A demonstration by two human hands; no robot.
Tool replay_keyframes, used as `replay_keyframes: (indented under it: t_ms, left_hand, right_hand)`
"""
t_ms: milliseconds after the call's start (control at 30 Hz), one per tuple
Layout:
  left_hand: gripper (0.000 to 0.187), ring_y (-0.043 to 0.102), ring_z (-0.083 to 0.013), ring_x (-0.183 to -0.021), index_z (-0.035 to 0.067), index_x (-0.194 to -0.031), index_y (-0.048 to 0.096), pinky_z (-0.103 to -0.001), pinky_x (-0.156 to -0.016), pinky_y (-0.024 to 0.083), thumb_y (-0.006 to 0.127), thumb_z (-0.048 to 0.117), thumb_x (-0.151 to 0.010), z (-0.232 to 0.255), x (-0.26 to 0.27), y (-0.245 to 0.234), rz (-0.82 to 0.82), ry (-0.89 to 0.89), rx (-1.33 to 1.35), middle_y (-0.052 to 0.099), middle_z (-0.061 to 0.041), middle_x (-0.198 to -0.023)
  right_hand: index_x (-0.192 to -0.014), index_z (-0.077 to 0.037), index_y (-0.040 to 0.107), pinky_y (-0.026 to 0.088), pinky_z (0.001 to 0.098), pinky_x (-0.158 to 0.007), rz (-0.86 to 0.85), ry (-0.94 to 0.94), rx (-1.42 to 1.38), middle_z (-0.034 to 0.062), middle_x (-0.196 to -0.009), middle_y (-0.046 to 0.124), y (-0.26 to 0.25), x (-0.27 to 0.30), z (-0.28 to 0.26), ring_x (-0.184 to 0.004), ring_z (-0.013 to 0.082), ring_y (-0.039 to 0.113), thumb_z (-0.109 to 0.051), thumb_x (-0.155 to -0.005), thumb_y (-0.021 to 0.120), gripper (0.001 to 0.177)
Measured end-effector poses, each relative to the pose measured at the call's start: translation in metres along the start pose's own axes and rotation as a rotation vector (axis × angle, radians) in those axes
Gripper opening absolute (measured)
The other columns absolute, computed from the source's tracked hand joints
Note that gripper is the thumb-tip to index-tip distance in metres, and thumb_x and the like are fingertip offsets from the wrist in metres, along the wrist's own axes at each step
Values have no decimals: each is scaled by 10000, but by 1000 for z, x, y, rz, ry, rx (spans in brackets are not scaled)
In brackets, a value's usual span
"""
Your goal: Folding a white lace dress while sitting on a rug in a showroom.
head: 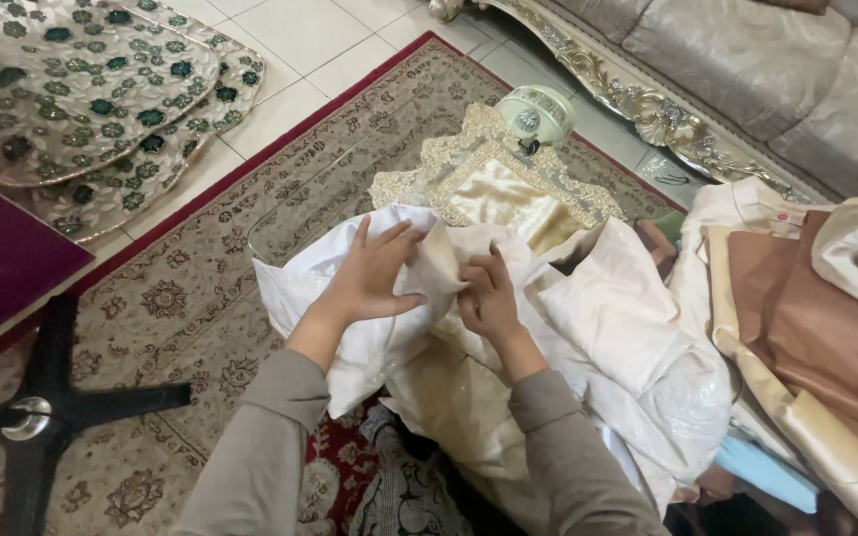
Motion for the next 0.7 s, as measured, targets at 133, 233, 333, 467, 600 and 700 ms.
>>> replay_keyframes:
  t_ms: [133, 233, 333, 467, 600, 700]
  left_hand:
    - [1048, 311, -275, -1541, 70, -1399, 501, -687, -1255, 76, 779, 692, -603, 0, 4, 6, 159, -193, 341, 495, -81, -1519]
    - [1244, 253, -395, -1468, 48, -1519, 424, -717, -1084, 53, 828, 700, -540, 4, -1, 7, 240, -52, 139, 403, -210, -1560]
    - [1224, 319, -376, -1449, 22, -1486, 466, -692, -1111, 83, 841, 660, -511, 13, 1, 18, 327, 58, 30, 479, -197, -1525]
    - [530, 591, -260, -1243, 155, -1227, 648, -488, -1102, 396, 803, 311, -745, 10, 13, 58, 248, 188, -31, 658, -56, -1196]
    - [348, 671, -242, -931, 125, -1110, 686, -364, -864, 515, 776, 118, -774, 31, 24, 61, 262, 269, -32, 665, -37, -971]
    - [463, 639, -295, -1083, 104, -1178, 684, -433, -1046, 487, 783, 156, -728, 40, 25, 48, 298, 182, 168, 679, -74, -1069]
  right_hand:
    - [-1037, -99, 583, 303, 572, -1239, -67, -75, 7, 111, -1067, 582, -3, 12, 6, -1067, 356, 609, -7, -699, 618, 352]
    - [-1053, -105, 585, 295, 587, -1236, -110, -154, 41, 107, -1078, 580, 2, 15, 11, -1065, 340, 604, -27, -707, 632, 358]
    - [-1074, -111, 602, 323, 610, -1211, -142, -167, 96, 102, -1065, 576, 4, 19, 8, -1047, 326, 604, -41, -688, 651, 396]
    - [-1126, -116, 642, 348, 650, -1137, -150, -56, 155, 130, -1086, 594, -3, 11, -9, -1027, 346, 598, -73, -635, 682, 495]
    - [-1113, -124, 684, 404, 605, -1090, -196, -2, 124, 137, -1128, 629, -7, 4, -18, -1061, 386, 597, -64, -586, 678, 530]
    - [-1109, -99, 677, 476, 507, -1036, -183, 35, 41, 150, -1205, 636, -1, 22, -9, -1126, 410, 597, -15, -645, 648, 473]
Point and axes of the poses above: each hand's wrist, its own x-axis away from the middle knuckle, its own y-axis out of the palm, z = x × y, the point moved 1 cm from there along -x, towards the middle knuckle
